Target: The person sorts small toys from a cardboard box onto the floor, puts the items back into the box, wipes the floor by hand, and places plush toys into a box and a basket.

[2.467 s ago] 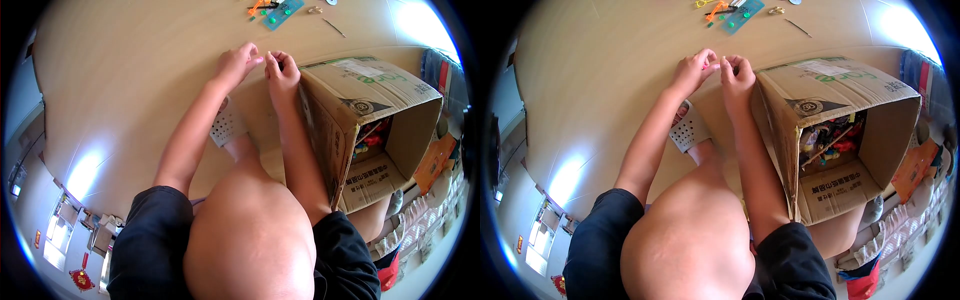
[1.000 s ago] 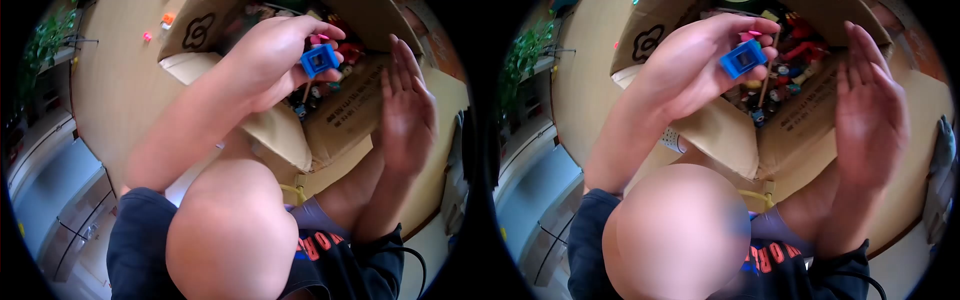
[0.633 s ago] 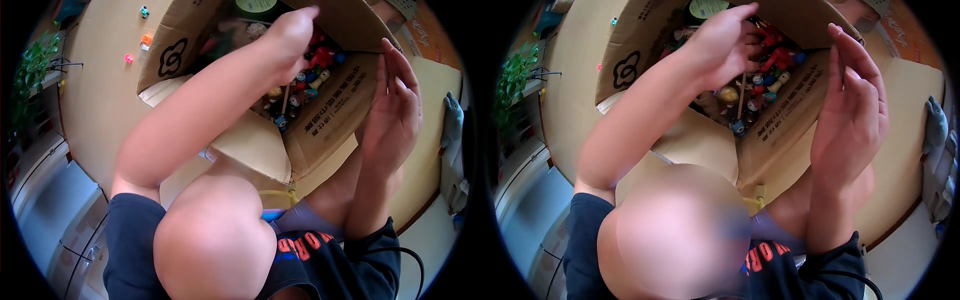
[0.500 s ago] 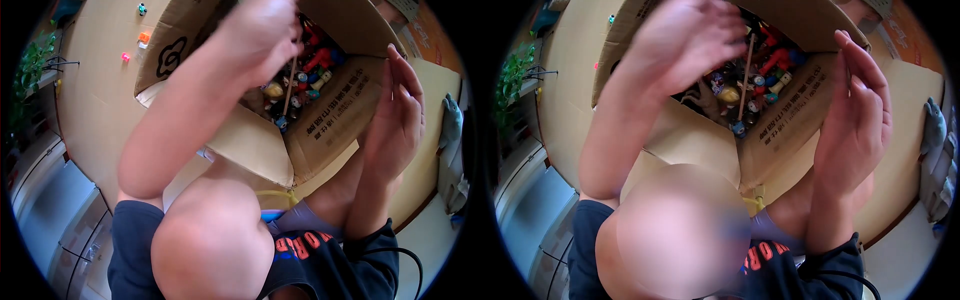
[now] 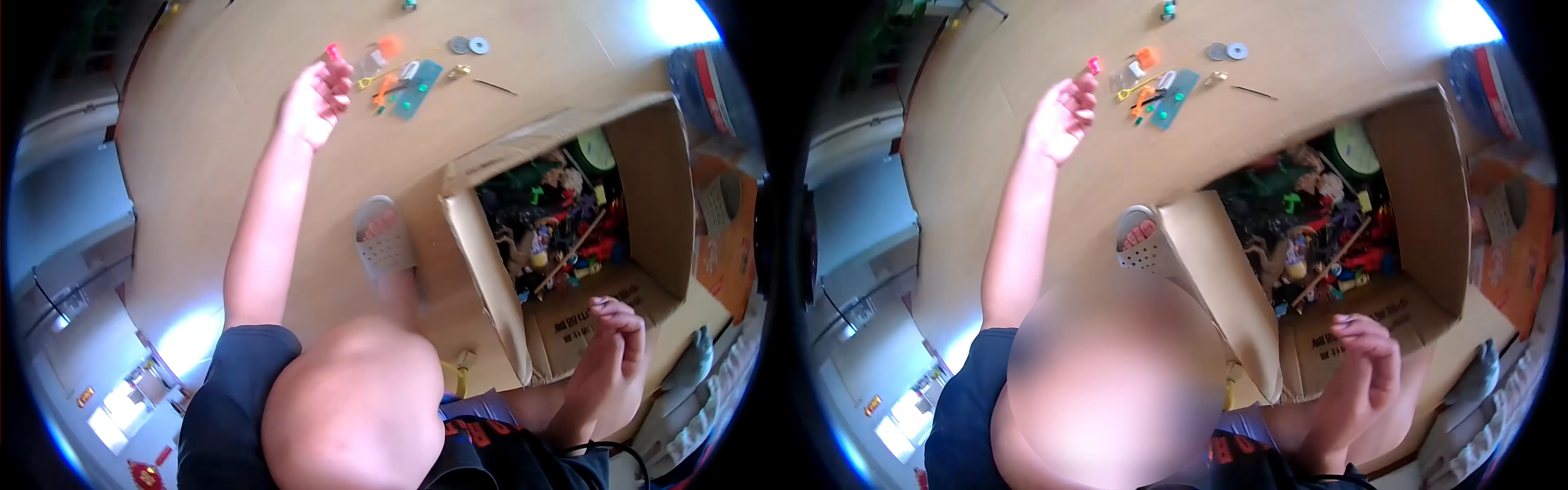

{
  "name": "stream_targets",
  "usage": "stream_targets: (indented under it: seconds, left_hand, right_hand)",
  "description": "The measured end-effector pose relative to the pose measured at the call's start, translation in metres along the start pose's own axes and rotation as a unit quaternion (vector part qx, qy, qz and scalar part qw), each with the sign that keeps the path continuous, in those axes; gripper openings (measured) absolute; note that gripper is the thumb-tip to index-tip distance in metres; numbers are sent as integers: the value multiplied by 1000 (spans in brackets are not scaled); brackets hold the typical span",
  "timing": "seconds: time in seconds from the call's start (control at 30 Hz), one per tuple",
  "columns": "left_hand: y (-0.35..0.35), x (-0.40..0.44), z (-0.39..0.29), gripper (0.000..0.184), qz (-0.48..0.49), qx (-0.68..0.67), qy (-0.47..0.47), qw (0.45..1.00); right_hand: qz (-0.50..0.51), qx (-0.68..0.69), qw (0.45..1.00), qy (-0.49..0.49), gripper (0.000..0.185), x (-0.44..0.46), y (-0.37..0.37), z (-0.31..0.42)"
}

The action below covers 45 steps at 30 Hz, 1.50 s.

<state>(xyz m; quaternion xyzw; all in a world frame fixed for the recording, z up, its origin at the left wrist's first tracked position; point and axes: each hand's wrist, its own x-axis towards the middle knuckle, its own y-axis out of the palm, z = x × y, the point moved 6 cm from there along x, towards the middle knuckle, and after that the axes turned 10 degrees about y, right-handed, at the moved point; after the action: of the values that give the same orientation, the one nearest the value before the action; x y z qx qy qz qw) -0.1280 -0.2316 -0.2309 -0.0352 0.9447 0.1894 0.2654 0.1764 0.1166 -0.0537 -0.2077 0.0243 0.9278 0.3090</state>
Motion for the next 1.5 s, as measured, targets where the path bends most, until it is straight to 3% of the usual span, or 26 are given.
stream_targets:
  seconds: [0.03,0.13,0.17,0.2,0.27,0.3,0.37,0.43,0.5,0.57,0.63,0.7,0.73,0.83,0.87,0.97,1.0,1.1,1.13,1.23,1.27,1.37,1.4,1.43,1.5]
  left_hand:
    - [-8,-2,13,25,-74,94,18,993]
    - [-42,30,59,33,-121,320,153,927]
    - [-54,56,79,47,-78,448,217,864]
    - [-45,55,88,58,-117,559,328,752]
    - [-16,55,80,73,-96,613,426,658]
    - [-7,60,73,79,-90,682,418,593]
    - [-15,92,70,88,-107,703,361,603]
    - [-16,95,57,74,-162,709,373,576]
    - [-9,90,44,61,-209,714,376,551]
    - [5,101,29,51,-262,709,395,522]
    - [4,119,45,65,-123,677,422,590]
    - [-4,131,62,80,19,632,434,641]
    - [-3,127,67,81,37,621,462,631]
    - [19,96,81,87,86,581,519,621]
    - [26,86,78,91,95,570,518,631]
    - [40,71,85,96,106,589,485,638]
    - [42,67,90,97,105,616,466,627]
    - [45,64,104,92,106,632,447,625]
    - [43,63,109,89,112,635,453,616]
    - [42,59,115,80,107,627,469,613]
    - [42,58,114,76,102,622,474,615]
    - [37,62,116,67,115,572,475,659]
    - [38,60,116,65,118,558,480,667]
    - [37,59,114,64,119,544,485,675]
    - [35,57,109,61,110,533,495,678]
  right_hand:
    - [24,-17,1000,5,11,2,16,5]
    - [115,-1,991,76,4,15,56,22]
    - [145,10,983,108,5,20,72,28]
    - [201,-23,970,137,13,29,84,35]
    - [261,-117,953,96,16,51,121,54]
    - [275,-187,941,68,16,65,142,65]
    - [325,-298,897,45,16,100,188,75]
    - [369,-358,858,3,18,146,240,64]
    - [470,-461,750,-66,25,215,285,29]
    - [398,-600,690,-71,38,296,300,-9]
    - [327,-652,627,-273,46,364,314,-34]
    - [312,-599,655,-339,42,381,351,-38]
    - [306,-572,667,-368,40,381,363,-39]
    - [262,-603,644,-391,59,340,397,-38]
    - [320,-663,584,-343,74,369,409,-57]
    - [348,-689,525,-358,70,375,422,-76]
    - [342,-686,566,-305,59,364,422,-69]
    - [331,-684,594,-265,47,363,404,-69]
    - [336,-655,597,-319,36,347,395,-57]
    - [301,-704,614,-193,31,395,356,-86]
    - [297,-680,636,-214,25,408,343,-90]
    - [319,-712,623,-55,31,423,313,-103]
    - [347,-652,667,-91,24,421,303,-109]
    - [351,-654,659,-126,34,413,299,-112]
    - [328,-652,683,-34,52,397,291,-116]
